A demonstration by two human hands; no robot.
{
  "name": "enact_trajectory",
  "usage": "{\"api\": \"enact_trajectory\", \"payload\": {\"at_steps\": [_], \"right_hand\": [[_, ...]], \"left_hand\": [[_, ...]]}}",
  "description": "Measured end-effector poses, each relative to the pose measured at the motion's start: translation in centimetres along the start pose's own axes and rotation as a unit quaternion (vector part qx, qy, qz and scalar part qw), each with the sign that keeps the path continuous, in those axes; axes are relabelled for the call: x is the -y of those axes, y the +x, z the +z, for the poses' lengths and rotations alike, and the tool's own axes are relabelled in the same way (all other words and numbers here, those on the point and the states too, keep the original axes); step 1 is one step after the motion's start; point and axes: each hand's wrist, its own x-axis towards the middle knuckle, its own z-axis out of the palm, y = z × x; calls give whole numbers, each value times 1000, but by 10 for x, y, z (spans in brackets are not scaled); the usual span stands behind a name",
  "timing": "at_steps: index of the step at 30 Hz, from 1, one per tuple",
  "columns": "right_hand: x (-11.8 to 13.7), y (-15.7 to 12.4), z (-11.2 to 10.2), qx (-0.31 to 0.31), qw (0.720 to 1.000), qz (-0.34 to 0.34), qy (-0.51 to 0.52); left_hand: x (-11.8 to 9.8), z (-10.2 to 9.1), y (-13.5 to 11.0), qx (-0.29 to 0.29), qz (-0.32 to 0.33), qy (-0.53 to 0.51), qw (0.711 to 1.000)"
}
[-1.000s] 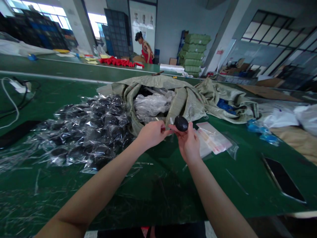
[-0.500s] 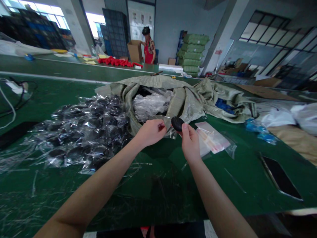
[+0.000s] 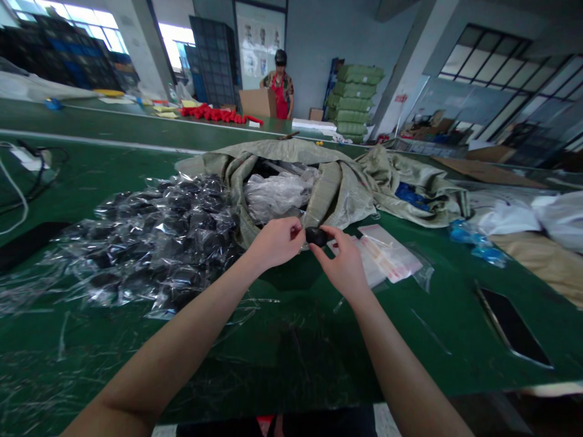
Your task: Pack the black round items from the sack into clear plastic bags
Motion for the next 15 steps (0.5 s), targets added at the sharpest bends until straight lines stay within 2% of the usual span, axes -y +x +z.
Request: {"api": "enact_trajectory", "payload": {"at_steps": [4,7,10,15], "right_hand": [[0,2,2,-7,1000,9,-15],[0,3,3,-11,1000,12,-6],[-2,4,3,-11,999,25,37],[-8,5,3,19,984,102,147]], "left_hand": [[-4,-2,-2,22,41,1,999],[-5,-2,-1,38,29,-18,999],[-4,-1,-1,39,12,-39,998],[-4,0,0,44,6,-54,998]]}}
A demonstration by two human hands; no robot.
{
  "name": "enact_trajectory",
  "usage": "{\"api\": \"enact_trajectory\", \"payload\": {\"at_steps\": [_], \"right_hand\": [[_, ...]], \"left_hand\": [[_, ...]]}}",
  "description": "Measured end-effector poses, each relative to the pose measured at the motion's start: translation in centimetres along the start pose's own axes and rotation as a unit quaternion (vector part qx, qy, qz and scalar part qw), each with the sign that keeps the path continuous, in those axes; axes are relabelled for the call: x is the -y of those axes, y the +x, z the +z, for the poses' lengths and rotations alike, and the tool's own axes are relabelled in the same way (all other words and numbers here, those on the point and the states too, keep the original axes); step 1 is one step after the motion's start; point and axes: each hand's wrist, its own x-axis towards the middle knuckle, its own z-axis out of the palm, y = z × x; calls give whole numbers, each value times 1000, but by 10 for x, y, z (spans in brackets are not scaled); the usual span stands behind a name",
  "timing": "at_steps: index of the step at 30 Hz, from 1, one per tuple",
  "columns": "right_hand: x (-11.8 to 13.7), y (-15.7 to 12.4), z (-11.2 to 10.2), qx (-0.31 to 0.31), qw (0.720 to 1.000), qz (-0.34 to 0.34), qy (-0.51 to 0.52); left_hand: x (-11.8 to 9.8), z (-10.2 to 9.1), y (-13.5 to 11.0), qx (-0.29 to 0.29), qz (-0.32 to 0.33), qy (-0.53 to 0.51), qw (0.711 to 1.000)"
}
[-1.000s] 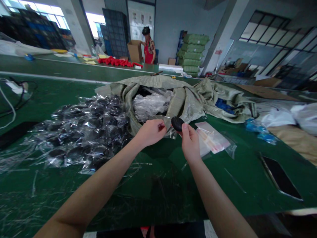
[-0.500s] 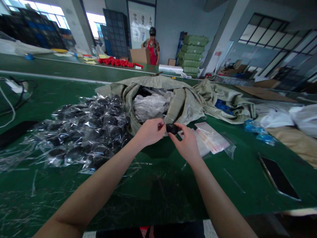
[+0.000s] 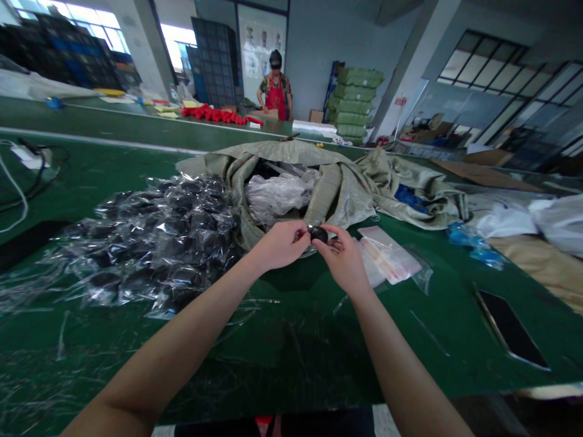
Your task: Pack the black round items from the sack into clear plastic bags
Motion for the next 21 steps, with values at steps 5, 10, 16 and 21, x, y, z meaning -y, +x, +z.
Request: {"api": "enact_trajectory", "payload": {"at_steps": [5,10,16,21], "right_hand": [[3,2,-1,14,992,58,114],[14,2,-4,40,989,103,101],[23,4,-5,27,998,62,-1],[28,9,-4,17,997,58,-37]], "left_hand": [[1,-1,0,-3,-4,-2,1000],[0,0,-1,-10,-11,1,1000],[-3,0,-2,-32,-14,57,998],[0,4,-1,-45,-17,50,998]]}}
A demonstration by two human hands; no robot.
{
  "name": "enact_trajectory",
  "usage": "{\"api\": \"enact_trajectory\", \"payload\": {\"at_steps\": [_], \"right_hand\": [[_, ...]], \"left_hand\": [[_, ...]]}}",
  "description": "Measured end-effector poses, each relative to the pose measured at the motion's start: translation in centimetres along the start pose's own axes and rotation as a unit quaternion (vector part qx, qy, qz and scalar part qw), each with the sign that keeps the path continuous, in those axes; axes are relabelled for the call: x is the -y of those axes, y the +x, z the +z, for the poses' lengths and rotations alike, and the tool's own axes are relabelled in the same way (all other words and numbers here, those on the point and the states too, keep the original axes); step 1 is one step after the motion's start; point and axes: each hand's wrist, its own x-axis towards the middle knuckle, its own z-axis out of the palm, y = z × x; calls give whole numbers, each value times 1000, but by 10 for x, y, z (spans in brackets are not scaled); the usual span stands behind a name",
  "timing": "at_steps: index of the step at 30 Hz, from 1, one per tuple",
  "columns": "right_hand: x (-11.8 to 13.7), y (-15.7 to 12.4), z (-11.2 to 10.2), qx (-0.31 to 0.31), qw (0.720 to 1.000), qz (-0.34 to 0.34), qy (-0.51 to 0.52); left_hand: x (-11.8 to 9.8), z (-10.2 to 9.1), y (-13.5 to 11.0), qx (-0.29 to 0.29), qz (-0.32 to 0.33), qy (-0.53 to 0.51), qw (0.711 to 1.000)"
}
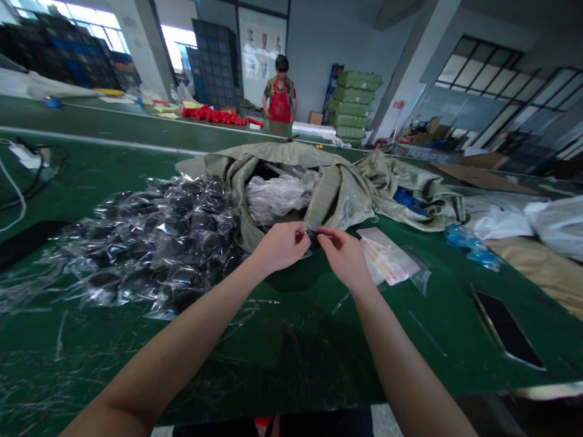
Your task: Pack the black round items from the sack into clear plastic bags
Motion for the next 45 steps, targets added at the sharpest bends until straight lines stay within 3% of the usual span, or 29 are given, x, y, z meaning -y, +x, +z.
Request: {"api": "enact_trajectory", "payload": {"at_steps": [8,15,23,30,34,45], "right_hand": [[-6,16,6,-104,994,32,17],[17,21,1,-115,985,6,-130],[51,29,-2,-100,966,-57,-232],[67,33,0,-60,973,-63,-212],[78,37,0,-53,974,-73,-208],[73,47,6,-41,980,-42,-191]], "left_hand": [[0,-2,1,-20,-37,-22,999],[-4,-9,2,-33,-92,-1,995],[-5,-29,1,-100,-112,18,989],[-4,-36,-1,-104,-114,28,988],[-3,-38,-2,-141,-115,42,982],[-2,-47,-3,-144,-107,41,983]]}}
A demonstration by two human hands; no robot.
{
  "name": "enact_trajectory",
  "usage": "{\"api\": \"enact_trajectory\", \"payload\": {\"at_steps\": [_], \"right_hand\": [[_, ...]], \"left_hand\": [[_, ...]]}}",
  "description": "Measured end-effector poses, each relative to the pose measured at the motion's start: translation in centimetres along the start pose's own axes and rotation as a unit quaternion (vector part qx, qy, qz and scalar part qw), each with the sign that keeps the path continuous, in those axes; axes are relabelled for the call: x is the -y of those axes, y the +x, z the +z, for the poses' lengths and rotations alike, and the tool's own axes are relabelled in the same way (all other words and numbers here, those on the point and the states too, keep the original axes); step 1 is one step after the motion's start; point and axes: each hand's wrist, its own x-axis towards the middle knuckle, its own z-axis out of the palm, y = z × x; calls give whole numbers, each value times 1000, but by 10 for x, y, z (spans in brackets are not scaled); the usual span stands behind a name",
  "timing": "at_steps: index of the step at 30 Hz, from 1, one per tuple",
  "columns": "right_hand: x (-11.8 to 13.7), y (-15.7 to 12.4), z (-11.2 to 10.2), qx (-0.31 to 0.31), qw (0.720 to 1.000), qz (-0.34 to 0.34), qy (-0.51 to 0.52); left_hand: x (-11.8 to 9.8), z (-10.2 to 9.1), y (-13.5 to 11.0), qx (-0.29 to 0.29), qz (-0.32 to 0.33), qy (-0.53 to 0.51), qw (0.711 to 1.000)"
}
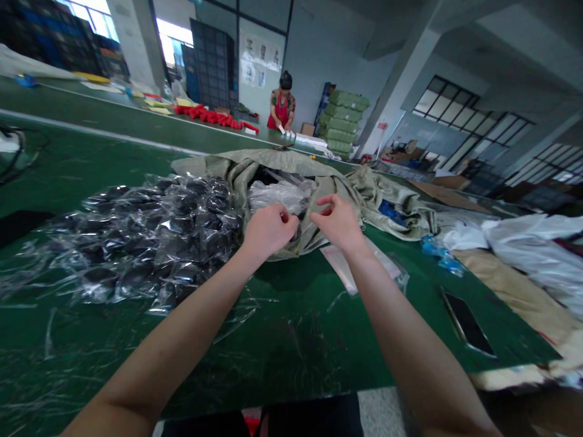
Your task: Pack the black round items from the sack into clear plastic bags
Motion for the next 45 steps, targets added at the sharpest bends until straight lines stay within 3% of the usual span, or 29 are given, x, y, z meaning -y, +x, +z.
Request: {"api": "enact_trajectory", "payload": {"at_steps": [16,21,28,35,38,43,45], "right_hand": [[5,8,1,18,1000,1,3],[-4,9,-1,24,1000,1,2],[-4,-2,-6,43,998,-30,-29],[-11,-12,-12,73,995,-47,-46],[-20,-13,-12,90,994,-48,-27],[-40,-21,-9,134,989,-34,43],[-49,-32,-6,106,991,-17,80]], "left_hand": [[5,12,1,18,-7,-4,1000],[11,14,3,76,10,12,997],[11,18,-1,119,79,21,990],[5,19,-6,155,198,-29,967],[3,18,-7,149,184,-15,971],[5,22,-6,126,100,32,986],[6,25,-6,122,69,46,989]]}}
